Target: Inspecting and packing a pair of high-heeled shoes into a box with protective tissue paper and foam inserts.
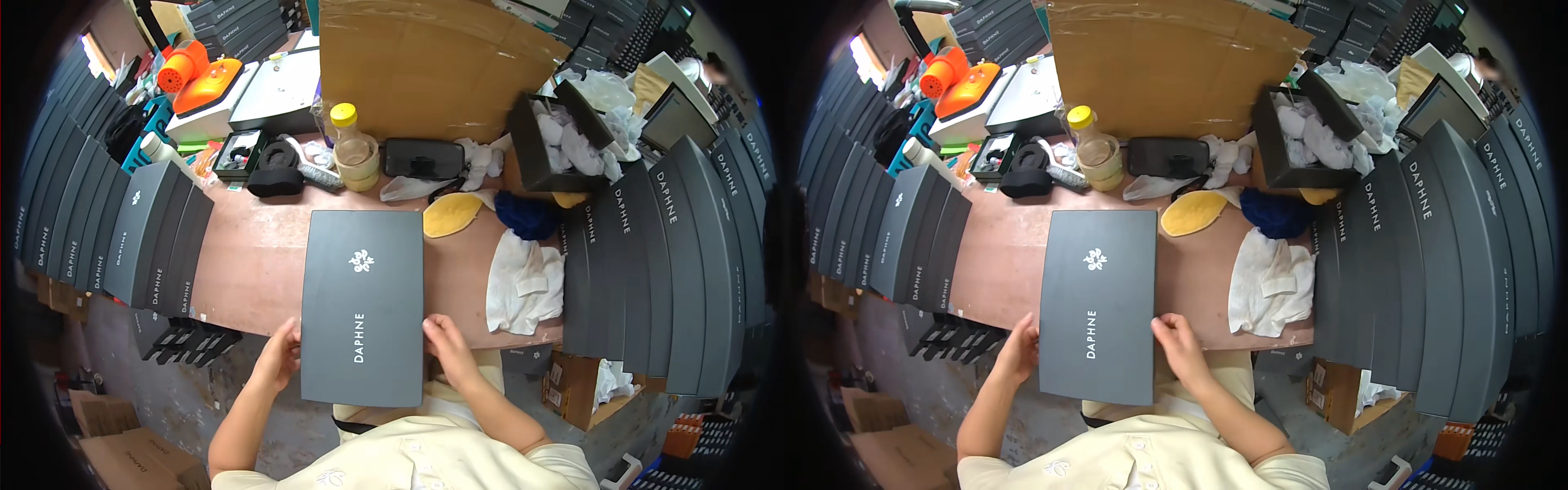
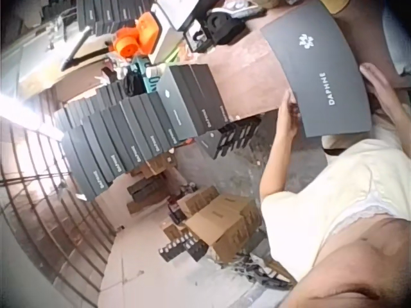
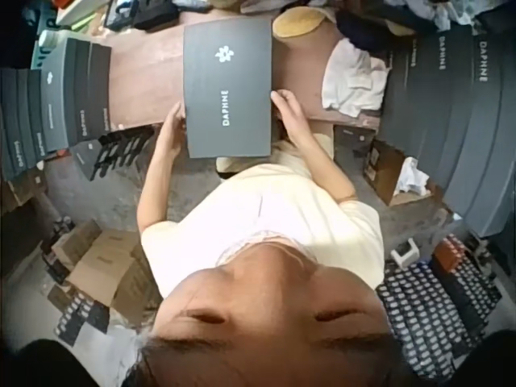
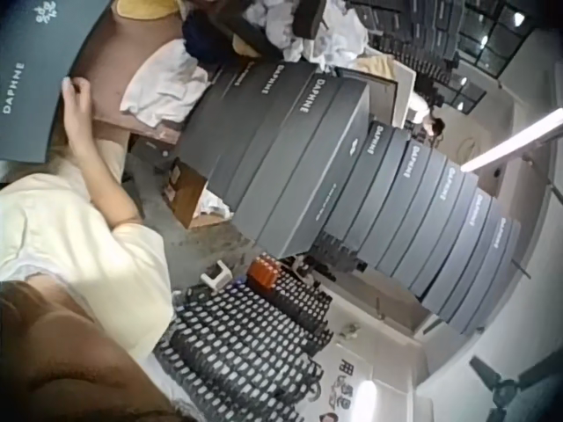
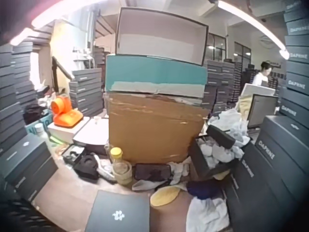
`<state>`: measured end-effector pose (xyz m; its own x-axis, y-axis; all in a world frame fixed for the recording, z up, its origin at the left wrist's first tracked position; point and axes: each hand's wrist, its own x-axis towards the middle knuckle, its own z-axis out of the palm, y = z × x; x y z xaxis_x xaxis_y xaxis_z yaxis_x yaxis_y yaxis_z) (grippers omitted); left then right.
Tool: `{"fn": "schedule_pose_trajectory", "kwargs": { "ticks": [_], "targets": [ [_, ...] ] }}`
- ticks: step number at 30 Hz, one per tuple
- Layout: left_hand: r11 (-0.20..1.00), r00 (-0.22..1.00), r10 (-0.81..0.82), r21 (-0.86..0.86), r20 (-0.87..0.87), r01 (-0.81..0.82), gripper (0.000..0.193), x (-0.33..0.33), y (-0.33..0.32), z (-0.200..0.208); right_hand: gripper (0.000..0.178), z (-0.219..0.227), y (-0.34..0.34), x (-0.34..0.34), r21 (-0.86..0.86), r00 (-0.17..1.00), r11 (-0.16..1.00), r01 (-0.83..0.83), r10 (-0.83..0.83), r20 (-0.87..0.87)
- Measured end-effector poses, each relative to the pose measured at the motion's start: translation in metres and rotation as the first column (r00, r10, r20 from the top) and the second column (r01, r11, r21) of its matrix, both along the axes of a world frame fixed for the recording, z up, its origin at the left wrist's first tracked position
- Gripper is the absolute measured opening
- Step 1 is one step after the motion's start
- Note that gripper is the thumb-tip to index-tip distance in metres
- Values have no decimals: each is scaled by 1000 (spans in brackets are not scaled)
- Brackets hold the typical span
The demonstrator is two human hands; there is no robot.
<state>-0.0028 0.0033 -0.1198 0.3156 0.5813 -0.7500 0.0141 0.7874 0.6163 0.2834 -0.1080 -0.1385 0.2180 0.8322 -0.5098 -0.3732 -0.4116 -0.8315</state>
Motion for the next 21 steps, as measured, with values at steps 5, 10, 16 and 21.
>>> {"fn": "schedule_pose_trajectory", "kwargs": {
  "ticks": [5, 10, 16, 21],
  "targets": [
    [996, 999, 47, 78, 8, -48, 42, 8, -12, 10, 30, 3, 2, 4, -18, 1000, 999, 27, -26, 15],
    [969, 950, 245, -72, 195, -236, 56, 10, -31, 10, 31, 10, -3, 18, 35, 951, 992, 118, -103, -291],
    [949, 848, 311, -86, 430, -304, 71, 20, -45, 18, 38, 13, 1, 21, 147, 986, 983, 112, -91, -140],
    [701, 973, 151, 675, 173, -228, 86, 29, -100, -19, 36, 89, 32, 5, 319, 232, 854, -411, -240, 943]
  ]
}}
